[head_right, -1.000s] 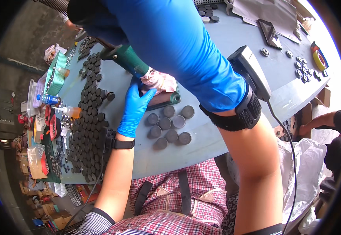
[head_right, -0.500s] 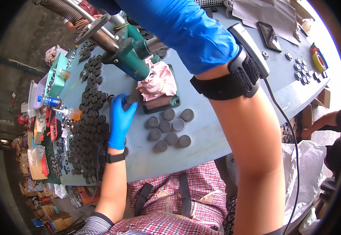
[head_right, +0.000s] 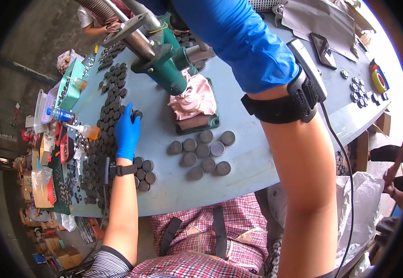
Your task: Using a manual hand press to process small circular rubber or plastic caps at a workstation.
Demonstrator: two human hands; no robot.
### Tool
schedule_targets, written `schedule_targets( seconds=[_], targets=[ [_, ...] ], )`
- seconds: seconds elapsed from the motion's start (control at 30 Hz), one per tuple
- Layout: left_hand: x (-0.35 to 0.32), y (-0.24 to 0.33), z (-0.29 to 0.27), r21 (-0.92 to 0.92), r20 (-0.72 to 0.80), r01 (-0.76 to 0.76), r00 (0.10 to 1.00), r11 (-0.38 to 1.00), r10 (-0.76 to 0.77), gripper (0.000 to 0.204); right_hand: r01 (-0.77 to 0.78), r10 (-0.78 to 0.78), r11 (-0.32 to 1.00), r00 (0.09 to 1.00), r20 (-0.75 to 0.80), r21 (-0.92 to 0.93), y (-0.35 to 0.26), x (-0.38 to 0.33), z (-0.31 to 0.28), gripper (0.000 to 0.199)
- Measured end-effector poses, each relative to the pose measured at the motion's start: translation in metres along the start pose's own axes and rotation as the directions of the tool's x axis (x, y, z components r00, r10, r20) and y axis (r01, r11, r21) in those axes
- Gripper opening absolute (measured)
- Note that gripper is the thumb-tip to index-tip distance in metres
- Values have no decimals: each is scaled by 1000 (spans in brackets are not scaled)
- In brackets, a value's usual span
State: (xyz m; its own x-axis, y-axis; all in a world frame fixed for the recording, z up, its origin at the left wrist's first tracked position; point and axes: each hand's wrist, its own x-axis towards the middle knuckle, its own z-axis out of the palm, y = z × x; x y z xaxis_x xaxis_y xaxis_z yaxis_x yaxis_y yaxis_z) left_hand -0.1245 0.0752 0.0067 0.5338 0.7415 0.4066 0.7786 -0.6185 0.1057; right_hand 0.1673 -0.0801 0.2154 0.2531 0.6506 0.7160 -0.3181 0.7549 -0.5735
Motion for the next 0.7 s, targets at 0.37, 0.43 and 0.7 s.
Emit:
schedule_targets(
  seconds=[0.37, 0.43, 0.7],
  targets=[
    [-4, 112, 0, -936, 276, 250, 958, 246, 74, 39, -193, 168, 971, 971, -172, -142, -5, 34, -6, 44],
    [-3, 111, 5, -917, 280, 240, 956, 319, 83, 39, -266, 245, 944, 961, -126, -194, 8, 45, -24, 43],
    [-3, 126, 14, -808, 344, 237, 933, 539, 105, 45, -274, 209, 933, 940, -271, -233, 10, 52, -11, 46]
  ],
)
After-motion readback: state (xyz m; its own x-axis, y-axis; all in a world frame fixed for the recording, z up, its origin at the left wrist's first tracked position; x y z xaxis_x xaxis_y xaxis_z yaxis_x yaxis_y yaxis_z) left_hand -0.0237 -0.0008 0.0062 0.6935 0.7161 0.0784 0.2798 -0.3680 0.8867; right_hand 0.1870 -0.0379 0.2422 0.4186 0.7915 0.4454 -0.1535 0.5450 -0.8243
